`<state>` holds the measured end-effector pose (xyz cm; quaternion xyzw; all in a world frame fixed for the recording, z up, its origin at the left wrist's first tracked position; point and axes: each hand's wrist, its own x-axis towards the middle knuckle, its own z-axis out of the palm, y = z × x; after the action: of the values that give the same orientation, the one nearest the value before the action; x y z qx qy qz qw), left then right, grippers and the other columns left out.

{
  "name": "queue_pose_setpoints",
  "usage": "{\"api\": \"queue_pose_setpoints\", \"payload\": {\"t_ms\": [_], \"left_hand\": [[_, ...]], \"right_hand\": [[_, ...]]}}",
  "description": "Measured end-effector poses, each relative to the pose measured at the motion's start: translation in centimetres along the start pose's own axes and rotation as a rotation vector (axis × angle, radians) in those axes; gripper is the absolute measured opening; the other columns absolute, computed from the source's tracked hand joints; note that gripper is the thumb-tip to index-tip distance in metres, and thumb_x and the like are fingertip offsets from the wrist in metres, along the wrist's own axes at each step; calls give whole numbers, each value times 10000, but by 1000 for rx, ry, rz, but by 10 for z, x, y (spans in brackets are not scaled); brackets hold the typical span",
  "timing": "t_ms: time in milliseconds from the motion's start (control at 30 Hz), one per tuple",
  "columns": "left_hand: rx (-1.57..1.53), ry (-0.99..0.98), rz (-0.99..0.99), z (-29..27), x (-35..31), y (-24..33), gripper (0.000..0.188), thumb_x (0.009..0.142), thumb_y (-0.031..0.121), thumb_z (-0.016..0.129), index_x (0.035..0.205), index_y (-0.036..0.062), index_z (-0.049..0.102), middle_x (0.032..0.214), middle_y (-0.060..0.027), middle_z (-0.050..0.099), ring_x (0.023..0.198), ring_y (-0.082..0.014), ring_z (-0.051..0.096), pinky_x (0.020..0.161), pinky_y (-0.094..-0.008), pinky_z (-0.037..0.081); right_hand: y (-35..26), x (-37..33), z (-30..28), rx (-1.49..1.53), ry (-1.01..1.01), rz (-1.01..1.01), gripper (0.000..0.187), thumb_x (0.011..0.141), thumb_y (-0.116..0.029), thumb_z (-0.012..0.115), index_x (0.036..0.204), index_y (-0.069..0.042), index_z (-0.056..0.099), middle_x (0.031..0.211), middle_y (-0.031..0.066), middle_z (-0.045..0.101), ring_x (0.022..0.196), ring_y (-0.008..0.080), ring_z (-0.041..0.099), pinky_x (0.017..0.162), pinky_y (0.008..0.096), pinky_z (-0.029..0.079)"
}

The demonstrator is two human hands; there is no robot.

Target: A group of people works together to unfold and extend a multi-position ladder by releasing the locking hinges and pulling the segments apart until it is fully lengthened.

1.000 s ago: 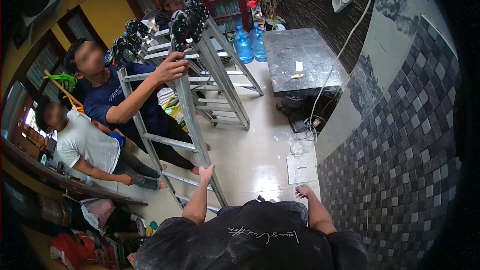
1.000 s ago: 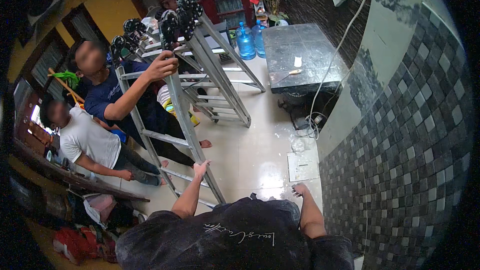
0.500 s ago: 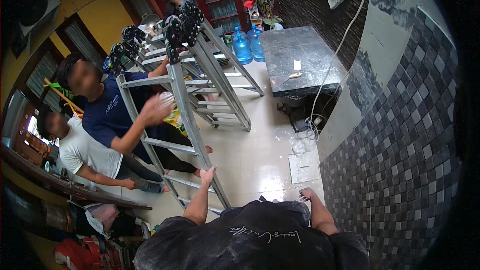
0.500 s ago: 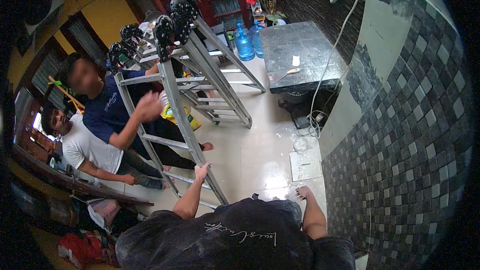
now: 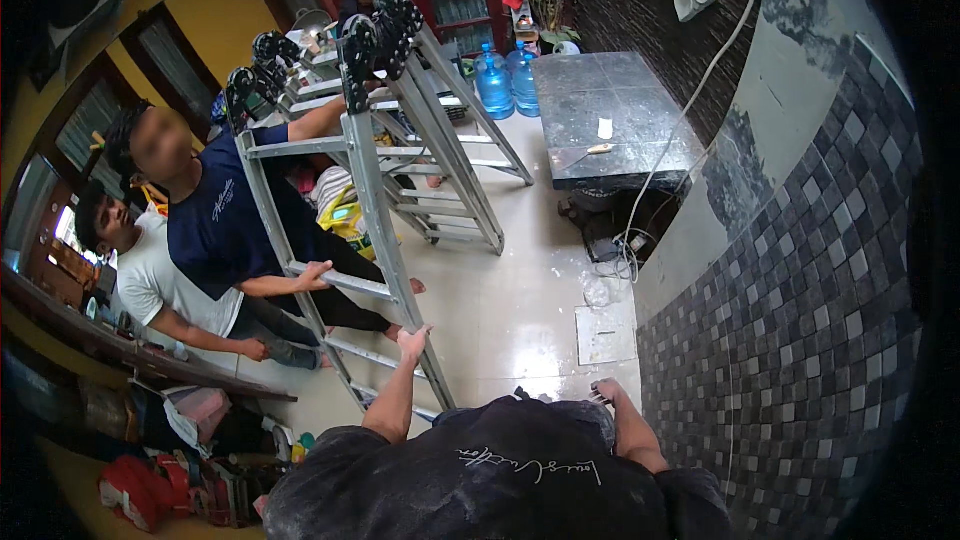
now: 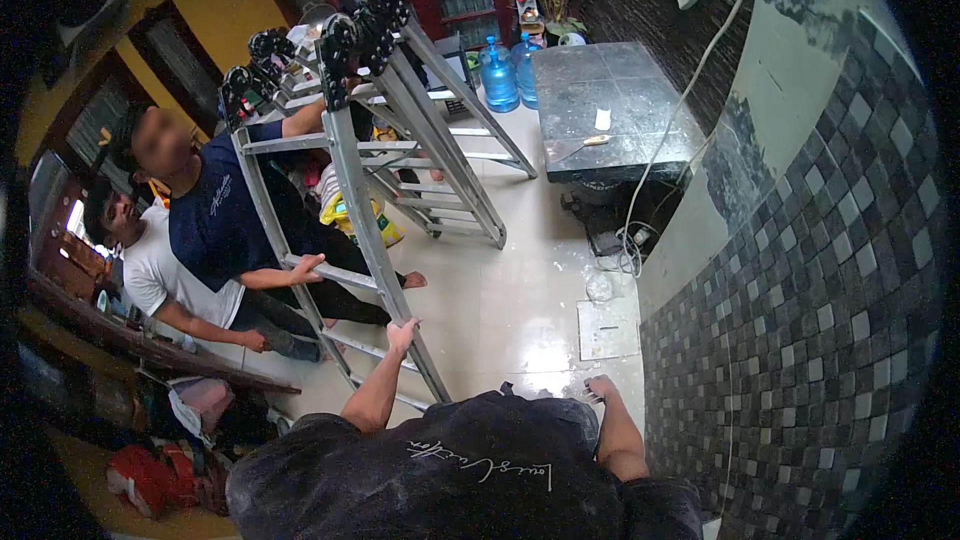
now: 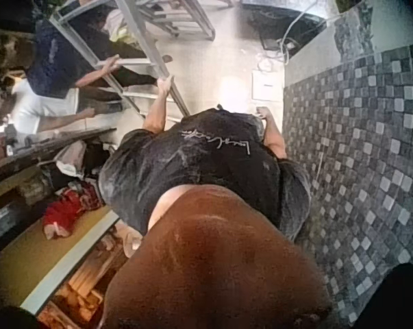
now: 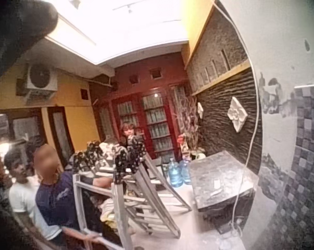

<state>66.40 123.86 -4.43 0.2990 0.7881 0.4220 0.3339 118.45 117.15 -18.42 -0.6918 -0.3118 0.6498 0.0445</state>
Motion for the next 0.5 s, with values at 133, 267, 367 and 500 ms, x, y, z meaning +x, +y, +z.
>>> {"api": "queue_pose_setpoints", "payload": {"t_ms": [133,267,367,500], "left_hand": [[16,124,66,-3,-22,-4,285,659,252,776,745,2,672,694,-55,650,633,-155,611,621,-327,490],[-6,174,59,-14,-31,-21,316,635,270,785,744,-2,667,715,-86,666,666,-187,632,653,-351,504],[64,236,7,-23,-33,-29,387,604,306,802,760,-22,668,757,-139,682,717,-244,653,699,-384,514],[160,231,-62,-31,-41,-30,471,578,350,818,794,-39,665,787,-173,680,748,-287,659,716,-393,515]], "right_hand": [[-6,3,-3,19,-48,-20,287,852,-226,544,1010,0,621,861,130,683,609,224,641,523,359,522],[-25,6,-17,-16,-109,-21,290,865,-219,525,1035,2,606,891,139,675,637,250,661,533,360,536],[-56,12,-29,-111,-136,-30,298,883,-222,497,1078,-20,597,934,141,673,666,262,671,553,371,539],[-98,27,-38,-194,-181,-101,291,875,-215,498,1068,-26,606,934,143,676,640,243,665,544,364,540]]}}
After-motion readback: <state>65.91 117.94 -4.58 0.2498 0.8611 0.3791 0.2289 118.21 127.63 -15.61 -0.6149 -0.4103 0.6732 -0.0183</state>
